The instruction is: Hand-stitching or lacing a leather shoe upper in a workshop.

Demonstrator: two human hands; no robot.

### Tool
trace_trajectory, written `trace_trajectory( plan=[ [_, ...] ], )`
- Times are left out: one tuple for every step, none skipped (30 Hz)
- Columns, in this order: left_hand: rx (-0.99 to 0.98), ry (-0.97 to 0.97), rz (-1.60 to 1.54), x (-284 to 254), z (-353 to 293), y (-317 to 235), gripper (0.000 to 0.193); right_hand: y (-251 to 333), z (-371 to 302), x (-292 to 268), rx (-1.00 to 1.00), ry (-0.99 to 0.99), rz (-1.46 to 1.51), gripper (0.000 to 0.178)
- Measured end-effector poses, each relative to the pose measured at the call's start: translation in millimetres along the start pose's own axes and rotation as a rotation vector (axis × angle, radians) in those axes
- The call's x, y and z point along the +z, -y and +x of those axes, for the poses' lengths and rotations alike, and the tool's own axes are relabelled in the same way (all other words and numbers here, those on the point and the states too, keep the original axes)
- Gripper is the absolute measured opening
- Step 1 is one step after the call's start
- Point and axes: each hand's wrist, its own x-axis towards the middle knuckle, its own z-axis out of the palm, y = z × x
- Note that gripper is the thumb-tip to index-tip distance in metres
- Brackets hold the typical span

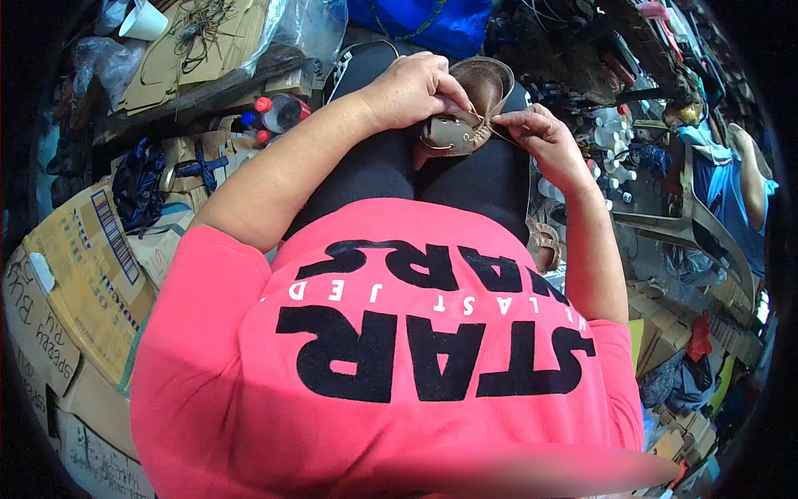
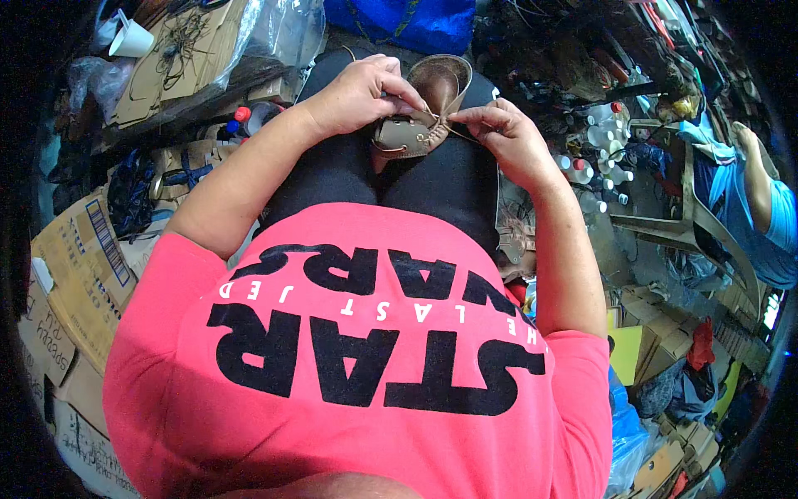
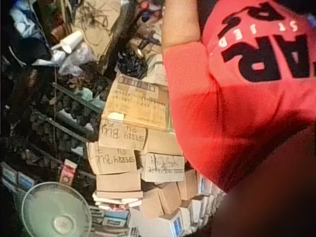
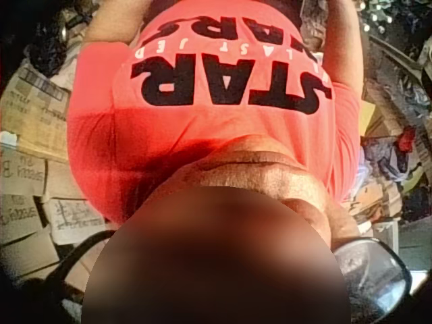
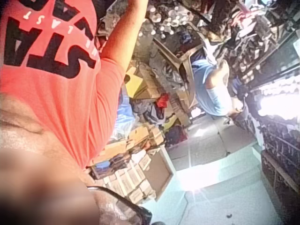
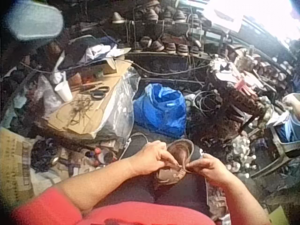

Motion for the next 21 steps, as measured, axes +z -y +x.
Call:
trace_trajectory(
  plan=[
    [0.029,-0.011,-0.004,0,0,1,0.019,0,0,0,0.023,-0.006,-0.031,0.033],
    [0.029,-0.01,-0.004,1,1,1,0.019,0,0,-1,0.014,0.007,-0.017,0.033],
    [0.032,-0.012,-0.003,1,1,2,0.019,1,0,-1,0.011,0.007,-0.013,0.033],
    [0.035,-0.013,-0.002,1,1,3,0.019,1,0,-1,0.016,-0.005,-0.021,0.033],
    [0.035,-0.012,-0.002,1,1,3,0.019,1,0,-1,0.008,0.007,-0.008,0.033],
    [0.036,-0.015,-0.009,1,1,3,0.019,1,0,-2,0.002,0.005,0.014,0.034],
    [0.037,-0.018,-0.016,1,1,3,0.019,1,-1,-2,-0.012,0.003,0.032,0.034],
    [0.037,-0.017,-0.017,2,1,3,0.019,1,-1,-2,-0.003,0.004,0.037,0.034],
    [0.035,-0.015,-0.021,2,1,2,0.019,0,-1,-2,-0.006,0.01,0.035,0.032],
    [0.034,-0.012,-0.026,2,2,1,0.019,0,-1,-2,-0.001,0.003,0.017,0.03],
    [0.033,-0.013,-0.026,2,2,1,0.019,-1,-1,-2,-0.008,0.017,0.032,0.03],
    [0.047,0.005,-0.017,3,3,1,0.019,-2,-1,-3,-0.006,0.016,0.019,0.031],
    [0.06,0.022,-0.007,4,4,1,0.02,-3,0,-3,-0.019,0.011,0.0,0.031],
    [0.06,0.022,-0.008,4,5,2,0.02,-4,0,-3,-0.005,0.015,0.006,0.031],
    [0.032,0.049,-0.062,5,7,3,0.019,-5,1,-3,0.007,0.023,0.008,0.031],
    [0.004,0.076,-0.116,5,8,5,0.019,-6,2,-3,0.038,0.016,-0.013,0.032],
    [0.002,0.074,-0.116,6,10,7,0.019,-6,3,-4,0.018,0.035,0.009,0.032],
    [-0.024,0.121,-0.201,7,13,9,0.019,-6,5,-4,-0.001,0.043,0.04,0.032],
    [-0.031,0.155,-0.304,7,16,10,0.018,-6,6,-4,-0.014,0.045,0.058,0.033],
    [-0.05,0.173,-0.335,7,18,11,0.017,-6,8,-4,-0.027,0.053,0.067,0.033],
    [-0.067,0.181,-0.318,7,21,11,0.017,-6,9,-5,0.011,0.08,0.098,0.033]
  ],
)
